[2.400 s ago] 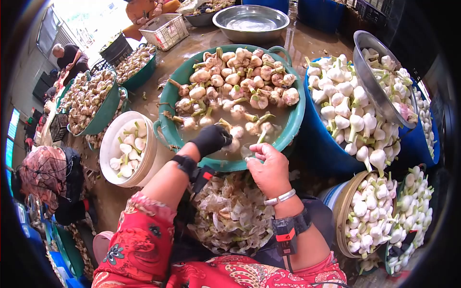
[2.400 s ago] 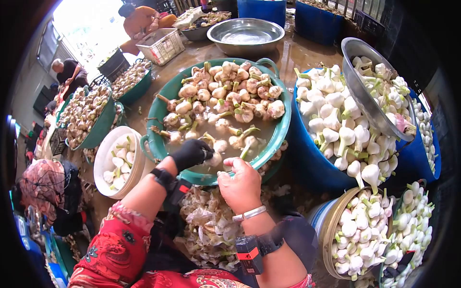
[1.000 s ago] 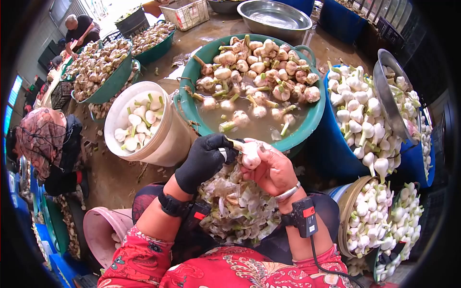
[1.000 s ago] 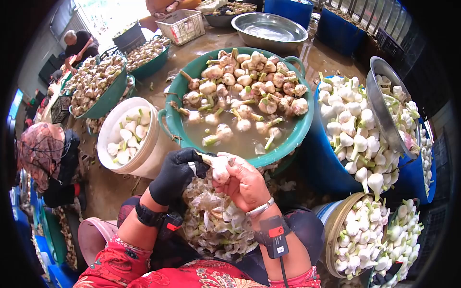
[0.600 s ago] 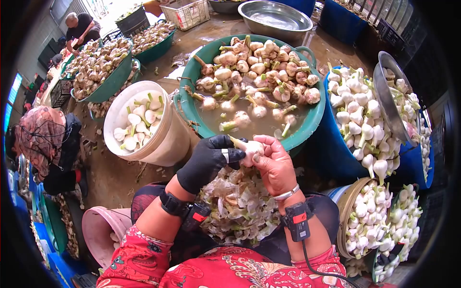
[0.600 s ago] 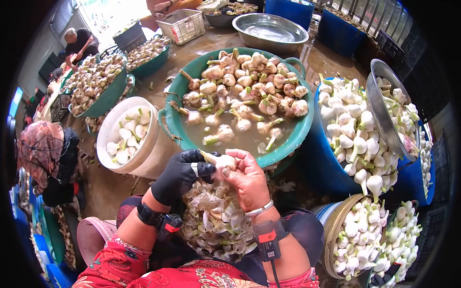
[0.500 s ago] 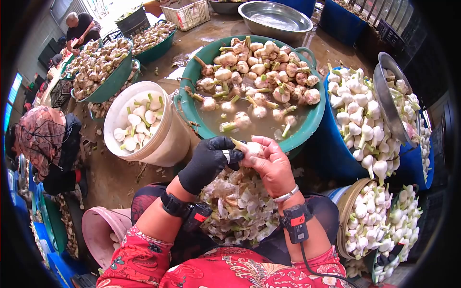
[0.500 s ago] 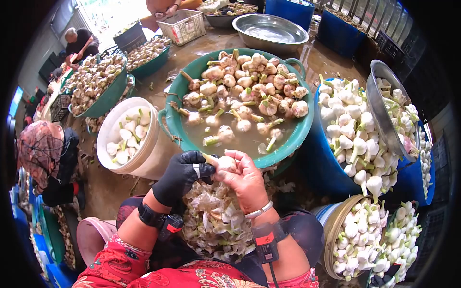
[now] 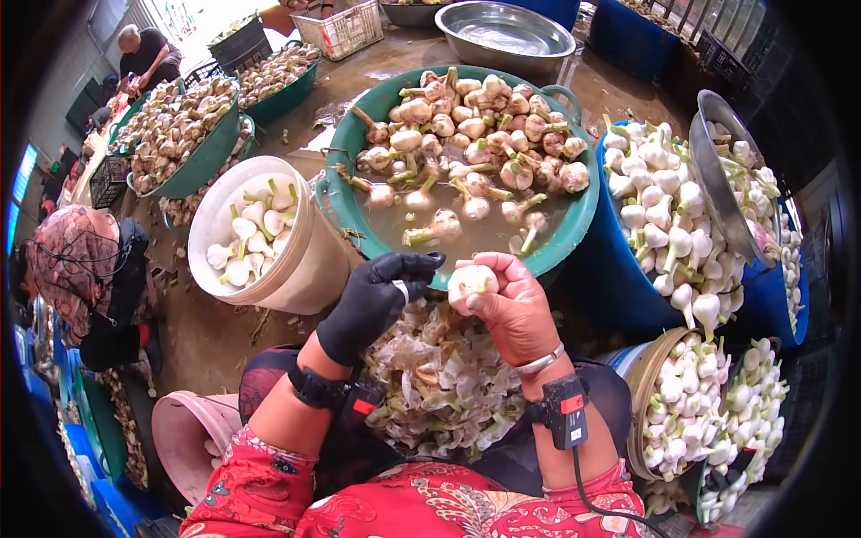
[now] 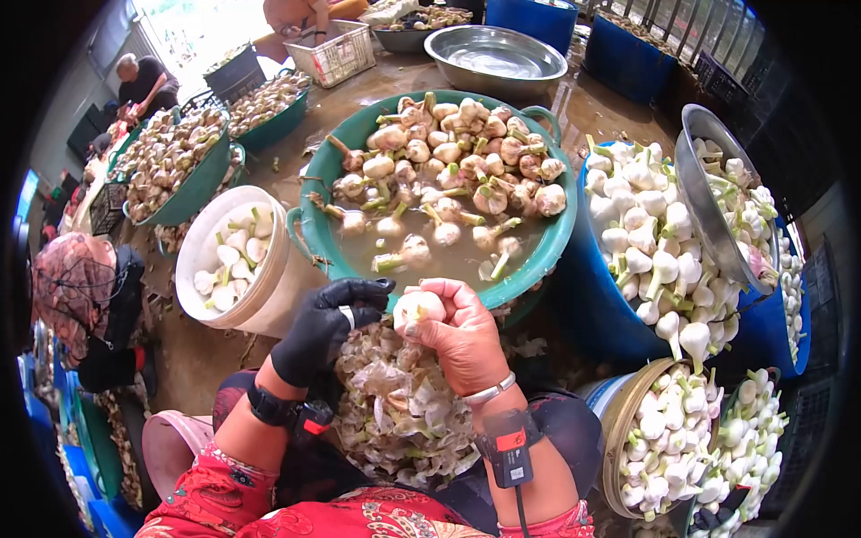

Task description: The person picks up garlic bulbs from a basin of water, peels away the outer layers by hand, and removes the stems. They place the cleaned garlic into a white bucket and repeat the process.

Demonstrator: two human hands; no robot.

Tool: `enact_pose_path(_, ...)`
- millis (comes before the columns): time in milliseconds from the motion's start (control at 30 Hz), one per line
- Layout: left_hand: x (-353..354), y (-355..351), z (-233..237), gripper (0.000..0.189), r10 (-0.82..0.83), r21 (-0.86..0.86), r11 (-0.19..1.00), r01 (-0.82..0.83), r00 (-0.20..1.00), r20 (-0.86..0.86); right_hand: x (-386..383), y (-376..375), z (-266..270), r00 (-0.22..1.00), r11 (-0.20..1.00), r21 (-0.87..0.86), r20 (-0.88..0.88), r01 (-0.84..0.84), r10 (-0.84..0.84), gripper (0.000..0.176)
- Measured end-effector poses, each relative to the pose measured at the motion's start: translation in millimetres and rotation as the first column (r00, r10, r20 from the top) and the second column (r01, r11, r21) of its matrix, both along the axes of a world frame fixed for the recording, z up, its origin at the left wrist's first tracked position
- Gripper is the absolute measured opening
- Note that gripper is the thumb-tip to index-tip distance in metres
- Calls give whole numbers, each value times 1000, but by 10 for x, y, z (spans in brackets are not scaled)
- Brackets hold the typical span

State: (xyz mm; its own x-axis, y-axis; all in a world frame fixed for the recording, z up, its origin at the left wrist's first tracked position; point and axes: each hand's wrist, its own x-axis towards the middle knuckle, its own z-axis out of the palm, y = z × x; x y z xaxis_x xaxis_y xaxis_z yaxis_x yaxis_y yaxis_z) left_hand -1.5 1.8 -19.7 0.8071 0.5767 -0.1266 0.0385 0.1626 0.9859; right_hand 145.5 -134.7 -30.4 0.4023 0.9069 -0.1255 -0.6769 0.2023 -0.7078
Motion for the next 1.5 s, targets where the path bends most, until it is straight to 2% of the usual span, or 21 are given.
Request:
enact_pose_path(100, 20, -109, 147, 44, -5, -15, 1000, 5, 1000, 11, -21, 15, -10, 992, 997, -67, 126, 33, -24, 48)
enact_pose_path(167, 37, -110, 179, 42, -43, 366, 930, 26, 998, 38, -9, 13, 4, 979, 994, -99, 201, 38, -18, 48)
enact_pose_path(200, 40, -84, 174, 42, -41, 365, 931, 25, 998, 37, -3, 18, 12, 963, 990, -137, 269, 19, 19, 48)
enact_pose_path(267, 36, -34, 157, 37, -176, 585, 800, 132, 984, 19, 2, 26, 44, 942, 985, -175, 331, -2, 60, 48)
enact_pose_path(333, 24, -50, 149, 30, -156, 564, 818, 113, 987, 29, 23, 17, 91, 928, 979, -203, 358, -32, 105, 47)
enact_pose_path(400, 16, -69, 150, 24, -142, 542, 834, 103, 989, 32, 20, 16, 99, 926, 981, -188, 358, -51, 116, 47)
enact_pose_path(467, 17, -95, 181, 15, -55, 741, 666, 80, 997, -59, 6, 11, 89, 924, 983, -172, 361, -70, 129, 47)
enact_pose_path(500, 21, -93, 172, 15, -55, 741, 667, 80, 997, -57, -6, 12, 79, 946, 988, -140, 310, -59, 100, 47)
enact_pose_path(567, 22, -70, 104, 10, 101, 705, 709, 6, 989, -111, -29, 15, 65, 962, 993, -110, 261, -49, 76, 48)
enact_pose_path(633, 8, 37, -63, 13, 152, 734, 679, -2, 979, -137, -28, 26, 60, 991, 996, 59, 116, 67, -73, 51)
enact_pose_path(700, 31, 54, -148, 23, 87, 583, 812, -17, 992, -91, 14, 25, -14, 993, 995, 76, 92, 61, -68, 53)
enact_pose_path(733, 18, -4, -114, 46, -39, 211, 976, 51, 997, -59, 21, 33, -35, 996, 996, 47, 22, 82, -83, 52)
enact_pose_path(767, 31, -75, -72, 46, -44, 212, 976, 56, 997, -62, 17, 32, -61, 994, 995, 15, -50, 101, -100, 51)
enact_pose_path(833, 139, -271, 97, 64, -98, -229, 963, 140, 978, 184, -32, 40, -105, 997, 997, -43, -44, 61, -63, 48)
enact_pose_path(900, 189, -280, -29, 72, -76, -254, 956, 146, 962, 263, -167, 107, -133, 996, 998, -4, 56, 66, -66, 43)
enact_pose_path(967, 204, -292, 28, 71, 50, -445, 892, 85, 958, 284, -167, 116, -156, 994, 994, -45, 41, 98, -96, 34)
enact_pose_path(1067, 160, -215, 39, 69, 8, -488, 861, 144, 955, 296, -55, 50, -27, 931, 968, -115, 320, 224, -177, 24)
enact_pose_path(1167, 174, -191, -33, 68, 23, -526, 839, 139, 957, 289, 27, 6, 78, 900, 978, -138, 428, 159, -86, 26)
enact_pose_path(1267, 163, -182, -79, 66, -25, -521, 840, 150, 970, 240, 8, 9, 68, 892, 976, -169, 450, 140, -50, 23)
enact_pose_path(1333, 164, -228, -9, 67, -56, -426, 897, 115, 988, 147, -12, 14, 117, 879, 965, -206, 475, 160, -44, 14)
enact_pose_path(1500, 202, -284, 39, 65, -81, -386, 915, 118, 991, 111, 106, -40, 54, 864, 962, -261, 499, 79, 65, 10)
